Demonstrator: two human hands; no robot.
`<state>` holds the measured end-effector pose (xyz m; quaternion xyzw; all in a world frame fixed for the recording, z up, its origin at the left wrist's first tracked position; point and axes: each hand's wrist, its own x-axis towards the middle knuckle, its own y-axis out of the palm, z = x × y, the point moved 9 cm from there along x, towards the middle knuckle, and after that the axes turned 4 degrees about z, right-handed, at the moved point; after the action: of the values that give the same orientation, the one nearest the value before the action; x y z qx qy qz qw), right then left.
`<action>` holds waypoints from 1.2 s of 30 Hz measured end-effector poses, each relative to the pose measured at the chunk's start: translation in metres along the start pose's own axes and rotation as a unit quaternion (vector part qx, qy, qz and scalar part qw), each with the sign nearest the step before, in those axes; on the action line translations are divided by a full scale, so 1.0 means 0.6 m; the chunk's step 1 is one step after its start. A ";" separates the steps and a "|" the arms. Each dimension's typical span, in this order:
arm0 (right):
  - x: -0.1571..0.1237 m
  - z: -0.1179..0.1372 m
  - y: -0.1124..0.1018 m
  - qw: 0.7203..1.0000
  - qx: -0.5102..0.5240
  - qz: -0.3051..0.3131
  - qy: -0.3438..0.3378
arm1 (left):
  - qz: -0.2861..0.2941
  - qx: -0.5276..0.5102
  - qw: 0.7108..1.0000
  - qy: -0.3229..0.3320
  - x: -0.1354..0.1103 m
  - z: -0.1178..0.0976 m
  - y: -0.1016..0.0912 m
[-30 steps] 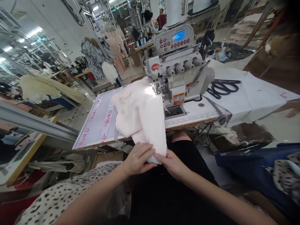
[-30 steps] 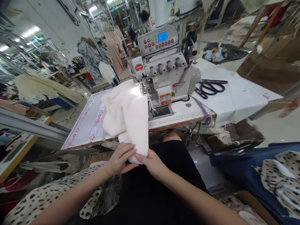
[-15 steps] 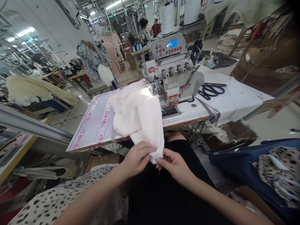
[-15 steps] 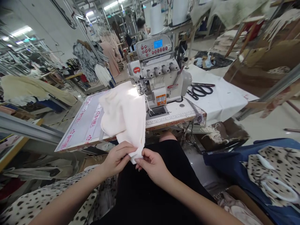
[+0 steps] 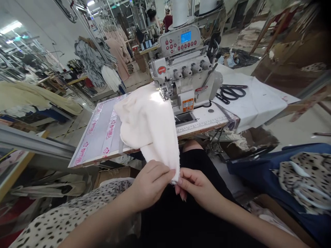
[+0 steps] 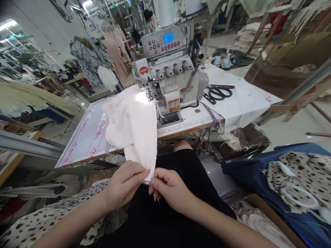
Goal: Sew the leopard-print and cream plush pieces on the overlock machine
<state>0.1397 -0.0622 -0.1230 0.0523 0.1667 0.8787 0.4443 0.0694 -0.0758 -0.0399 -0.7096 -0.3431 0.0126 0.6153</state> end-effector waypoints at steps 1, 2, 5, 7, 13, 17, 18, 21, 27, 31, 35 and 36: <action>0.000 0.001 -0.001 1.000 0.002 0.002 0.000 | -0.002 -0.004 1.000 0.000 0.000 0.000 -0.001; -0.001 0.001 -0.001 1.000 0.007 0.003 0.001 | -0.007 -0.009 1.000 -0.001 0.001 -0.001 -0.003; 0.000 0.001 -0.001 1.000 0.019 0.008 0.001 | -0.020 -0.021 1.000 0.005 0.004 -0.004 -0.011; 0.000 0.000 0.000 1.000 0.029 0.011 0.003 | -0.021 -0.018 1.000 0.010 0.005 -0.007 -0.013; 0.002 -0.010 0.002 0.997 0.068 0.022 0.020 | -0.011 0.003 1.000 0.022 0.001 -0.014 -0.011; 0.003 -0.011 -0.001 0.997 0.065 0.014 0.027 | -0.006 0.026 0.999 0.018 -0.002 -0.015 -0.008; 0.003 -0.012 -0.001 0.998 0.063 0.013 0.029 | -0.003 0.031 0.999 0.016 -0.002 -0.015 -0.007; 0.002 -0.018 -0.004 0.997 0.068 0.008 0.029 | 0.007 0.040 0.999 0.016 -0.001 -0.016 -0.003; 0.004 -0.033 -0.009 0.990 0.136 0.002 0.025 | 0.013 0.069 0.997 0.015 -0.002 -0.022 0.006; 0.006 -0.037 -0.006 0.989 0.142 0.010 0.034 | 0.000 0.055 0.998 0.010 -0.001 -0.023 0.005; 0.003 -0.030 -0.003 0.992 0.122 0.021 0.022 | -0.024 0.055 0.998 -0.004 0.002 -0.020 -0.003; 0.001 -0.025 -0.002 0.994 0.106 0.027 0.015 | -0.026 0.056 0.998 -0.007 0.002 -0.019 -0.005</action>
<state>0.1367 -0.0650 -0.1373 0.0908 0.2645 0.8683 0.4096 0.0741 -0.0850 -0.0342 -0.6643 -0.3647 0.0205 0.6521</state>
